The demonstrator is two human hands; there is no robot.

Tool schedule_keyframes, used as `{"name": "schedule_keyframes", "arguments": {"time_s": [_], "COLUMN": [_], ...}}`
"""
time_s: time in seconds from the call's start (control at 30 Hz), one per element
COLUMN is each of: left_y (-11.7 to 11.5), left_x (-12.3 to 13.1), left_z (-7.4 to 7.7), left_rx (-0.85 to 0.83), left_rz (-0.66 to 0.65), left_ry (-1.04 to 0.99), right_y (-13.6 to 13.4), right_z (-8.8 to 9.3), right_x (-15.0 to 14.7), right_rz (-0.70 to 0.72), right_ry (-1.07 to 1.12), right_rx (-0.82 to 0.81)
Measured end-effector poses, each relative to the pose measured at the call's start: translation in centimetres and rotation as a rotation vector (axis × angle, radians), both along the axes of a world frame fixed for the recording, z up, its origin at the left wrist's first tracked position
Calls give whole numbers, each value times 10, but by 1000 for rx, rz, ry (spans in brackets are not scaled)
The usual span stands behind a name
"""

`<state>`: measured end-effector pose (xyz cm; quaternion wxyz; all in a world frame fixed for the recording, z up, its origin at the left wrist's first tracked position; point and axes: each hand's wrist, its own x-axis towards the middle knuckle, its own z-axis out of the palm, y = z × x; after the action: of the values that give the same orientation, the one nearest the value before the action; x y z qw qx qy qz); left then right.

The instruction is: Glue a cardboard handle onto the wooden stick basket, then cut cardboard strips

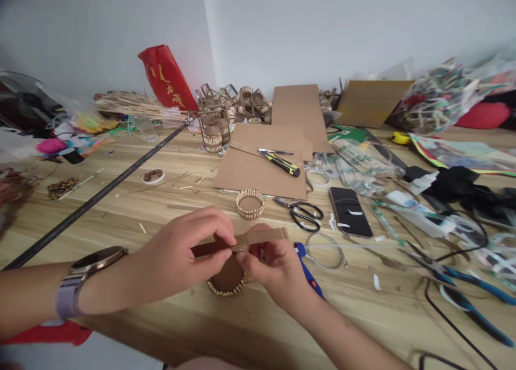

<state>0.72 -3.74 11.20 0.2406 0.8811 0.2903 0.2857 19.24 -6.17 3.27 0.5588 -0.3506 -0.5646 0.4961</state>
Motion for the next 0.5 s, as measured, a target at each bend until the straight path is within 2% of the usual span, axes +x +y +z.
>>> {"name": "schedule_keyframes", "arguments": {"time_s": [0.1,0.5], "left_y": [0,0], "left_x": [1,1], "left_z": [0,-1], "left_rx": [21,29], "left_rz": [2,0], "left_ry": [9,11], "right_y": [0,3], "right_z": [0,2], "right_x": [1,2], "right_rz": [7,4], "right_ry": [14,12], "right_rx": [-24,64]}}
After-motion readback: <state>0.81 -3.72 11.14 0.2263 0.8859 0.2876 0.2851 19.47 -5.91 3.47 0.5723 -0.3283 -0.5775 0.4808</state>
